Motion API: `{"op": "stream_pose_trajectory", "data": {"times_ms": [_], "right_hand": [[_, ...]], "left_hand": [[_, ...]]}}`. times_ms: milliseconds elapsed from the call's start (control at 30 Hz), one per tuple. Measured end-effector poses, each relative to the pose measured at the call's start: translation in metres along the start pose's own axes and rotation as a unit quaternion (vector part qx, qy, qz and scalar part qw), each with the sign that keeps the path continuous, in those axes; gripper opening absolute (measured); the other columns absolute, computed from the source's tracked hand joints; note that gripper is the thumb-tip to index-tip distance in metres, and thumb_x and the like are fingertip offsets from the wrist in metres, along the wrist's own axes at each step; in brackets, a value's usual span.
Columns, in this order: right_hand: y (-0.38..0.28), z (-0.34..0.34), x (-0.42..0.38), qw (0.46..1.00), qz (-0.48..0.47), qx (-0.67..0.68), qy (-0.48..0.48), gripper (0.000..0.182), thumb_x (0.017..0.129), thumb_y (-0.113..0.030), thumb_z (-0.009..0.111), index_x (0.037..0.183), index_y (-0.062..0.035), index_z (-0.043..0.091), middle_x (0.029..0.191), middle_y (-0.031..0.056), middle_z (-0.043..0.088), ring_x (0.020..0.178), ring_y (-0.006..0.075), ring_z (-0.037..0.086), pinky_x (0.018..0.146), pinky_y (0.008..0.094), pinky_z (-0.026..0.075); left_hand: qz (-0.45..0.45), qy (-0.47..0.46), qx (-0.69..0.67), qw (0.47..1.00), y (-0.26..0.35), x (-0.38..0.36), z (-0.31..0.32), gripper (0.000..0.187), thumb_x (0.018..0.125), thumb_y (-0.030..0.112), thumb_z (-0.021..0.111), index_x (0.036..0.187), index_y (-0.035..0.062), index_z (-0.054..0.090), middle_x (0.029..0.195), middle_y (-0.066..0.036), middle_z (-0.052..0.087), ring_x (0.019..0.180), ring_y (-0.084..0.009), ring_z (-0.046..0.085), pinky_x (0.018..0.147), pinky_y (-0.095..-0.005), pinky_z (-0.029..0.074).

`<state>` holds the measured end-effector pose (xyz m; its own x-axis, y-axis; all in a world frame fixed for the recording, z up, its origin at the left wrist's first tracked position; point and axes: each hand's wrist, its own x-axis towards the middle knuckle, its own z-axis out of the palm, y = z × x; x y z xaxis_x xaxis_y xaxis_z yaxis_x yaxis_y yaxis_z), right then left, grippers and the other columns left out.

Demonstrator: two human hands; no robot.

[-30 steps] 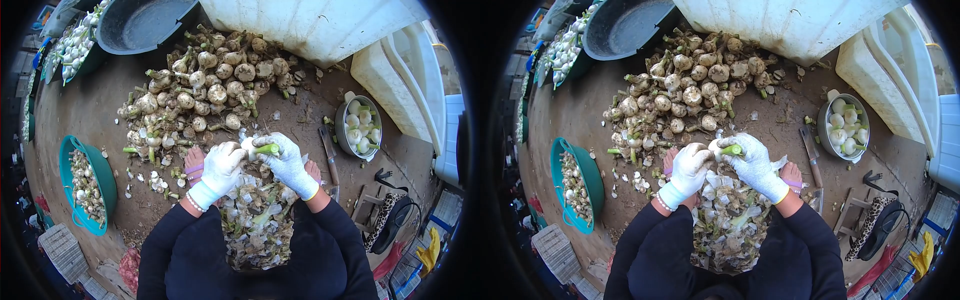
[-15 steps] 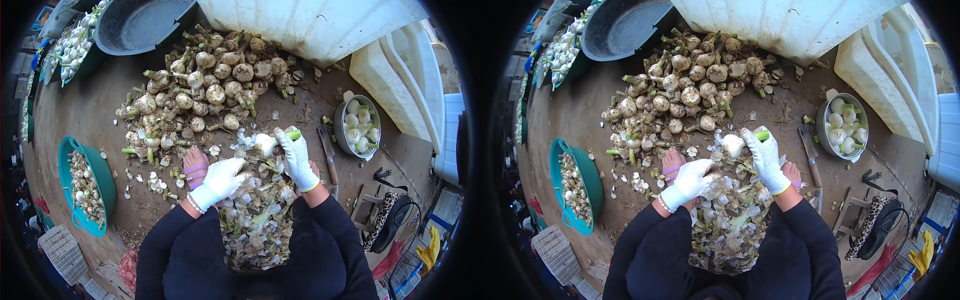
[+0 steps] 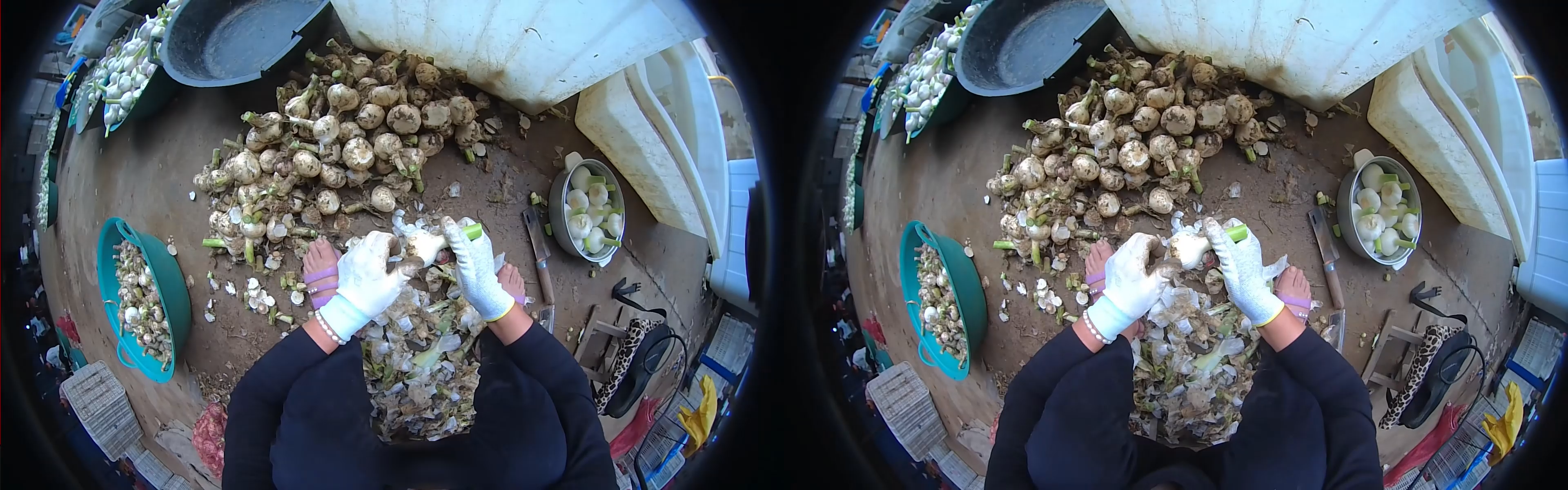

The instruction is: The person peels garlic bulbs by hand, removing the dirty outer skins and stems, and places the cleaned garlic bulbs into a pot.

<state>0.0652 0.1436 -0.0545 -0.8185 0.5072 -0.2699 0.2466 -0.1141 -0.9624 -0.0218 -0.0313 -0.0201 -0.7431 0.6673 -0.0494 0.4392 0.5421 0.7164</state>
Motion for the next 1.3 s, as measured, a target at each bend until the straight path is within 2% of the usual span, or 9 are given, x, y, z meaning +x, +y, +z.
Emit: {"op": "stream_pose_trajectory", "data": {"times_ms": [367,467,533,700,767,933,1067,1133,1300], "right_hand": [[-0.051,0.012,-0.024,0.978,0.158,0.108,-0.083,0.02,0.093,-0.028,0.063,0.091,-0.0081,0.058,0.077,-0.0027,0.057,0.067,0.0032,0.052,0.058,0.0217,0.043],[-0.03,0.007,-0.021,0.956,0.13,0.246,-0.096,0.024,0.094,-0.029,0.062,0.096,-0.0052,0.06,0.075,-0.0008,0.059,0.061,0.0037,0.052,0.056,0.0203,0.043],[-0.026,0.003,-0.018,0.968,0.092,0.205,-0.108,0.029,0.095,-0.033,0.06,0.097,-0.0047,0.06,0.075,-0.0007,0.059,0.063,0.0044,0.053,0.058,0.0205,0.043],[-0.029,0.006,-0.019,0.992,0.057,0.086,-0.071,0.027,0.089,-0.03,0.068,0.095,-0.0053,0.061,0.08,-0.0003,0.06,0.067,0.0075,0.055,0.062,0.0244,0.045],[-0.028,0.01,-0.021,0.997,0.023,0.026,-0.071,0.027,0.087,-0.03,0.071,0.092,-0.0043,0.061,0.081,0.0016,0.06,0.068,0.0103,0.056,0.064,0.0264,0.046],[-0.04,0.012,-0.023,0.982,-0.154,-0.091,-0.067,0.03,0.082,-0.027,0.074,0.083,-0.0003,0.061,0.081,0.0103,0.058,0.072,0.0226,0.057,0.065,0.0323,0.046],[-0.043,0.005,-0.017,0.997,0.033,0.066,-0.031,0.028,0.09,-0.03,0.068,0.088,-0.0035,0.059,0.082,0.0041,0.06,0.069,0.0107,0.054,0.061,0.0259,0.044],[-0.017,-0.013,-0.008,0.986,0.06,0.148,-0.04,0.03,0.095,-0.038,0.058,0.1,-0.0084,0.06,0.086,0.0012,0.061,0.08,0.011,0.059,0.07,0.0248,0.047],[-0.018,-0.021,0.006,0.799,0.302,0.519,0.018,0.039,0.094,-0.047,0.055,0.104,-0.009,0.06,0.098,0.008,0.066,0.086,0.0181,0.065,0.073,0.03,0.053]], "left_hand": [[0.035,0.107,-0.046,0.993,-0.001,-0.001,0.005,0.015,0.081,0.018,0.064,0.085,0.0036,0.06,0.074,-0.016,0.06,0.067,-0.0379,0.058,0.06,-0.0441,0.045],[-0.014,0.111,-0.059,0.992,-0.016,0.004,0.016,0.016,0.086,0.017,0.061,0.082,0.001,0.059,0.07,-0.015,0.059,0.062,-0.0339,0.058,0.057,-0.0417,0.044],[-0.244,0.088,-0.264,0.929,-0.026,0.007,0.02,0.022,0.093,0.017,0.054,0.082,-0.0018,0.059,0.069,-0.014,0.06,0.06,-0.0283,0.056,0.056,-0.0389,0.043],[-0.188,0.093,-0.273,0.939,-0.053,-0.01,0.038,0.032,0.097,0.027,0.055,0.083,-0.0018,0.058,0.066,0.001,0.053,0.06,-0.0079,0.044,0.052,-0.0281,0.037],[-0.065,0.114,-0.158,0.979,-0.027,-0.002,0.029,0.034,0.091,0.032,0.06,0.081,-0.0011,0.06,0.072,-0.018,0.062,0.066,-0.036,0.06,0.06,-0.042,0.045],[-0.098,0.017,-0.03,0.995,0.002,0.005,0.006,0.032,0.09,0.032,0.06,0.081,0.0007,0.06,0.074,-0.019,0.062,0.07,-0.0377,0.06,0.063,-0.0445,0.046],[0.024,0.076,0.077,0.994,-0.046,0.002,0.03,0.019,0.092,0.018,0.057,0.092,-0.0006,0.061,0.084,-0.021,0.063,0.075,-0.0366,0.061,0.063,-0.0417,0.047],[-0.168,0.077,-0.153,0.971,-0.045,-0.002,0.036,0.015,0.091,0.009,0.054,0.1,-0.0012,0.06,0.091,-0.019,0.065,0.079,-0.0311,0.064,0.067,-0.0366,0.05],[-0.189,-0.01,-0.334,0.923,-0.034,-0.003,0.037,0.021,0.087,0.0,0.055,0.107,0.0002,0.062,0.094,-0.012,0.068,0.083,-0.0238,0.066,0.074,-0.0313,0.051]]}}
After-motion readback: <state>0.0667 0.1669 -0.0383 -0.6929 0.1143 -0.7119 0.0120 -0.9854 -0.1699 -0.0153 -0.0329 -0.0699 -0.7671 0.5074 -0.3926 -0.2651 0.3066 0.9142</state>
